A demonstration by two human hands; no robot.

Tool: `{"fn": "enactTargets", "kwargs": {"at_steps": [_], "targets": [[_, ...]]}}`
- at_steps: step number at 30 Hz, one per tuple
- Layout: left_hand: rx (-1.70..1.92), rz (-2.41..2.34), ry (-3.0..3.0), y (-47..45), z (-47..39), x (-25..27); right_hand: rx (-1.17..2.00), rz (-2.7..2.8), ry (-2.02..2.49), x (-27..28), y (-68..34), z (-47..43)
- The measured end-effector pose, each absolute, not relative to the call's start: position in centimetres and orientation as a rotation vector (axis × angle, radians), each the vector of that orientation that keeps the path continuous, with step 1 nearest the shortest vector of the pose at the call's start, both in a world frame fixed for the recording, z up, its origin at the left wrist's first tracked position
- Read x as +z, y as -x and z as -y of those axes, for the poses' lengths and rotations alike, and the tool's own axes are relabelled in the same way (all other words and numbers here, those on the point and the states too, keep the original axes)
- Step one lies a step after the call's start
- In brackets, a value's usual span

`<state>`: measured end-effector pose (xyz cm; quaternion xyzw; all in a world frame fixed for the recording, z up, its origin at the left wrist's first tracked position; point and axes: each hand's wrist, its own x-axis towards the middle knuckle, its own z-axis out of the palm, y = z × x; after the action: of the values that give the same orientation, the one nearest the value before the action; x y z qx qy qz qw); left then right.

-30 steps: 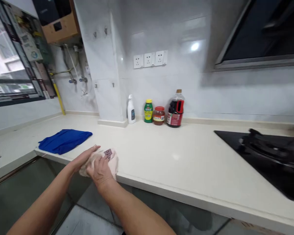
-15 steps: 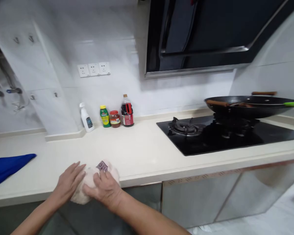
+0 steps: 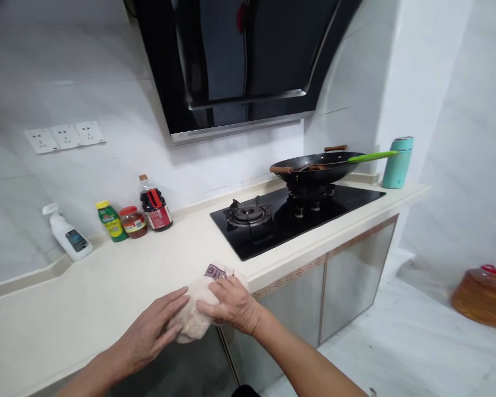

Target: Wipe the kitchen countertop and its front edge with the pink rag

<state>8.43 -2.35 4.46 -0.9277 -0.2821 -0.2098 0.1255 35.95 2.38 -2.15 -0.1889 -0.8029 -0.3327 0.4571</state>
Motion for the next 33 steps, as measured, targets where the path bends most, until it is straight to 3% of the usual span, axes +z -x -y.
{"fn": "enactTargets", "kwargs": {"at_steps": [9,15,18,25,29,33], "targets": [[-0.174,0.8,2.723,-6.9,-0.1,4.9,-0.731,2.151,0.81,-4.4,-52.8,-6.2],[-0.294,0.861,2.669,-6.1,-0.6,3.8,-0.711,2.074,1.399,-4.3,-61.6,-7.4],[-0.35,0.86,2.65,-6.3,-0.5,3.5,-0.564,2.05,1.596,-3.4,-61.1,-6.3],[-0.42,0.871,2.614,-6.6,-0.2,3.4,0.094,1.921,1.299,0.2,-56.8,-5.2],[-0.394,0.869,2.572,-6.2,-0.4,2.8,-0.01,1.666,1.469,3.4,-52.6,-8.5],[-0.393,0.832,2.512,-5.6,-0.8,2.3,-0.084,1.915,1.549,4.8,-47.1,-10.9]]}}
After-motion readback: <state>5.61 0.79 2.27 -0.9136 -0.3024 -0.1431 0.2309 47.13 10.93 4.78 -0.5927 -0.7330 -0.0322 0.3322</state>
